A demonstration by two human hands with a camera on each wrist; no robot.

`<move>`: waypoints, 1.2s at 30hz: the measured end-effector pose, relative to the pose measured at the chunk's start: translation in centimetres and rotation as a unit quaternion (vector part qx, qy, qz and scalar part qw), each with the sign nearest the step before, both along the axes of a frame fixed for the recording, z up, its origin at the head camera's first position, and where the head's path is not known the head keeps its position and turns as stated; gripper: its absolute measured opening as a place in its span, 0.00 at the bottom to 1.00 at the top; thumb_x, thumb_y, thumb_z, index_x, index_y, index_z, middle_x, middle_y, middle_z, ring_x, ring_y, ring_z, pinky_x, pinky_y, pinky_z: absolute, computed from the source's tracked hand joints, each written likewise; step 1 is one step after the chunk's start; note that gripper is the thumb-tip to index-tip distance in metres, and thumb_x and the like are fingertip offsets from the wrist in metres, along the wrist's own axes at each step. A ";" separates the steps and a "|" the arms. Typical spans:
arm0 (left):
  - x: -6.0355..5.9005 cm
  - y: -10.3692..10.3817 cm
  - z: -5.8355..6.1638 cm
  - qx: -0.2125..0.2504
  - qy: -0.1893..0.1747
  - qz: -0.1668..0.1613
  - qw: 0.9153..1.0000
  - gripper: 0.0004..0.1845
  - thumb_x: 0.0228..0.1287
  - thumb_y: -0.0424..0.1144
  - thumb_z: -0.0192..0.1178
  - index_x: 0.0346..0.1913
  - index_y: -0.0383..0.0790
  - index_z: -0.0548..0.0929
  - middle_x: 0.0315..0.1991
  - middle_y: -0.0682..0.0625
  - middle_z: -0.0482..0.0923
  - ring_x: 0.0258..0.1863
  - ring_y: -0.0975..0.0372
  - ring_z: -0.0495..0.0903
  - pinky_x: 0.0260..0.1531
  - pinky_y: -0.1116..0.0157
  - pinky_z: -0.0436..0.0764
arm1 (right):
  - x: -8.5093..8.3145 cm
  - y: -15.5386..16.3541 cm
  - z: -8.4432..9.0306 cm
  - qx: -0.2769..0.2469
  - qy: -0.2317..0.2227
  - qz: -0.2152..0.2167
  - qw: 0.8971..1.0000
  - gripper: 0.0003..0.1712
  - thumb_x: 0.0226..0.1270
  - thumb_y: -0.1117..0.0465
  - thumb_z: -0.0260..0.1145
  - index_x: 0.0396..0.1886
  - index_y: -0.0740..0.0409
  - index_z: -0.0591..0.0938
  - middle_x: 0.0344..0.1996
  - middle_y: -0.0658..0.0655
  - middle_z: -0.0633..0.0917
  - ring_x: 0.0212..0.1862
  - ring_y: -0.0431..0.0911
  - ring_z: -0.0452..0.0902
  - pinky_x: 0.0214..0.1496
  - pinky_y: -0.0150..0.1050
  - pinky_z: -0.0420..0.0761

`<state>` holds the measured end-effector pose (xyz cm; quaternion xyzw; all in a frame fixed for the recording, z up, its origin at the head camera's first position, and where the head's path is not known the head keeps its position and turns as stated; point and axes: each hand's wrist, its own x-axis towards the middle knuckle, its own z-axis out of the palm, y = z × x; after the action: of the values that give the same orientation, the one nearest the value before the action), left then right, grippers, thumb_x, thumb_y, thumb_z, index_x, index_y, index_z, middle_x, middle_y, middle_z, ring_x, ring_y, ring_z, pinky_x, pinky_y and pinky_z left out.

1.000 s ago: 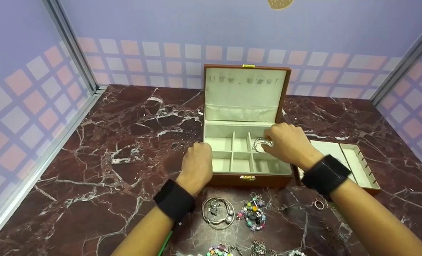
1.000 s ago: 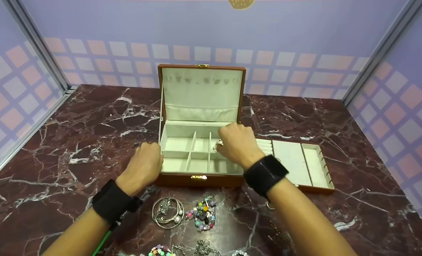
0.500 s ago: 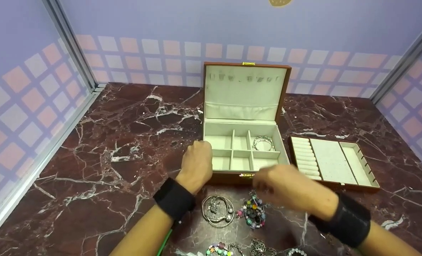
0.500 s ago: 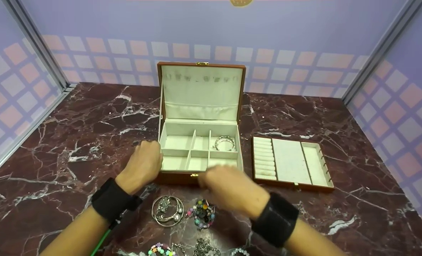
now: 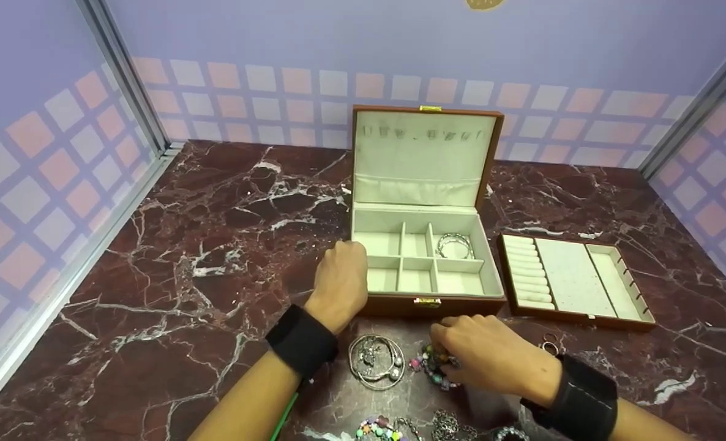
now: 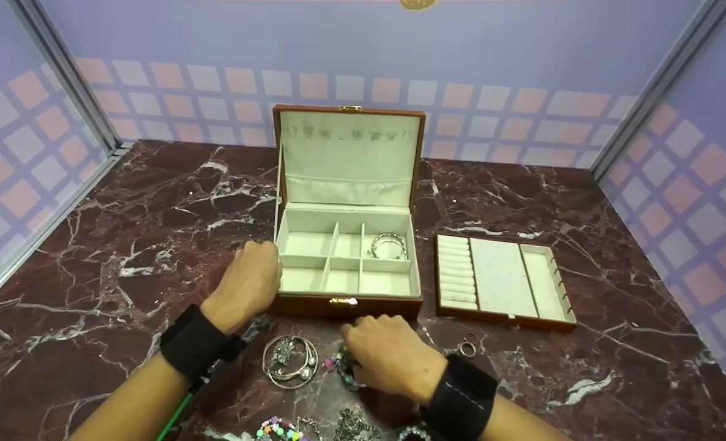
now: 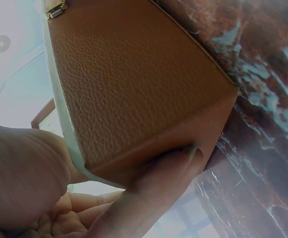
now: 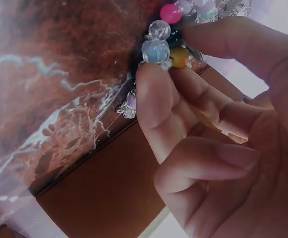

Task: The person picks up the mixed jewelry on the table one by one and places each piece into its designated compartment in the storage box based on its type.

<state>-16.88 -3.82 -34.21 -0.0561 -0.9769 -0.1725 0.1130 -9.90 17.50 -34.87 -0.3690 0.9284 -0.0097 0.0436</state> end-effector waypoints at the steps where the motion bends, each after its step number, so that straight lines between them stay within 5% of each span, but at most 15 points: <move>1: 0.0 0.0 0.0 0.000 0.001 0.001 1.000 0.10 0.54 0.19 0.54 0.35 0.29 0.84 0.36 0.35 0.85 0.36 0.43 0.86 0.34 0.52 0.87 | 0.0 0.1 0.0 -0.005 -0.003 0.002 1.000 0.12 0.49 0.57 0.74 0.28 0.50 0.77 0.23 0.45 0.78 0.22 0.35 0.68 0.20 0.26 0.69; 9: 0.1 0.2 0.1 -0.005 -0.003 0.005 1.000 0.10 0.53 0.18 0.55 0.35 0.28 0.84 0.36 0.35 0.85 0.36 0.43 0.86 0.33 0.54 0.87 | -0.2 0.9 0.2 -0.046 -0.055 0.014 0.997 0.08 0.52 0.64 0.69 0.26 0.49 0.77 0.19 0.41 0.75 0.18 0.32 0.64 0.16 0.25 0.67; 29: 0.2 0.2 -0.1 -0.015 0.016 0.008 1.000 0.09 0.51 0.19 0.57 0.35 0.28 0.84 0.35 0.36 0.85 0.35 0.44 0.86 0.32 0.54 0.87 | -0.2 -0.1 -0.6 -0.053 0.017 0.057 0.997 0.06 0.52 0.60 0.70 0.27 0.48 0.79 0.25 0.42 0.77 0.22 0.32 0.66 0.22 0.24 0.70; 36: 0.2 0.2 -0.1 -0.014 0.013 0.006 1.000 0.10 0.51 0.19 0.56 0.35 0.28 0.84 0.35 0.36 0.85 0.35 0.44 0.86 0.32 0.54 0.87 | -0.4 0.2 0.8 -0.096 -0.023 0.050 0.994 0.03 0.58 0.58 0.67 0.33 0.46 0.82 0.29 0.42 0.80 0.26 0.30 0.71 0.27 0.23 0.75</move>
<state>-16.71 -3.64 -34.31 -0.0545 -0.9780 -0.1574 0.1255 -10.35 17.69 -34.09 -0.4173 0.9022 -0.1051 0.0299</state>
